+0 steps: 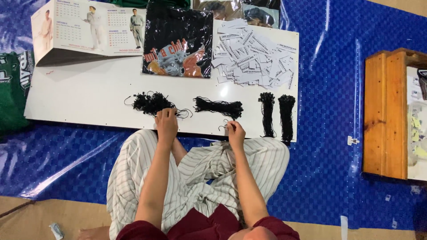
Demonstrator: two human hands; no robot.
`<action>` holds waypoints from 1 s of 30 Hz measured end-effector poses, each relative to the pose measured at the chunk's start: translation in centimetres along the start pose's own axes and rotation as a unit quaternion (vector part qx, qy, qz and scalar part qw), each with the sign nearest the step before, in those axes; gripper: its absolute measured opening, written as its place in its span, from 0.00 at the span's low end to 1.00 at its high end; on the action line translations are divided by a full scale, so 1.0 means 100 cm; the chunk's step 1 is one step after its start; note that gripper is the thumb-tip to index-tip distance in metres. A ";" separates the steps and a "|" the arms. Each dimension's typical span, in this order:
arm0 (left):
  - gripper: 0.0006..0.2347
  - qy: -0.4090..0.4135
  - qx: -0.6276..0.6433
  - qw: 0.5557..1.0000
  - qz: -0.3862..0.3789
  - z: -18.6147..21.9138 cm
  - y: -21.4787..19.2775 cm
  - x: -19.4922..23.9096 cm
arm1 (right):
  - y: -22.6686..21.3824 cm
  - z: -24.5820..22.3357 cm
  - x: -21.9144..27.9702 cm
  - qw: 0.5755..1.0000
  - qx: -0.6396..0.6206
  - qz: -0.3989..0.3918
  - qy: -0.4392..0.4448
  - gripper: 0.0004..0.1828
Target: The person sorts and untangles black elastic bands from a pile into organized groups on a board.
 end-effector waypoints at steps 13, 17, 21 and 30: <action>0.14 0.096 0.126 0.983 -0.091 0.151 0.087 0.072 | -0.015 -0.018 -0.002 1.000 0.016 0.007 0.007 0.07; 0.06 0.090 0.088 0.981 -0.146 0.151 0.094 0.071 | -0.025 -0.010 -0.014 0.999 0.029 0.028 0.002 0.07; 0.05 0.143 0.070 0.982 -0.103 0.144 0.091 0.066 | -0.034 -0.001 -0.030 0.998 0.005 0.062 0.011 0.08; 0.05 0.045 0.022 0.997 -0.055 0.082 0.048 -0.019 | -0.037 -0.013 -0.067 0.992 0.000 0.124 -0.020 0.05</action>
Point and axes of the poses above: each hand's wrist, its own x-axis away from the middle knuckle, its own y-axis out of the palm, z = x × y, the point moved 8 cm from there along -x, towards the middle knuckle, and after that the axes turned 15 degrees about z, right-handed, at the moved point
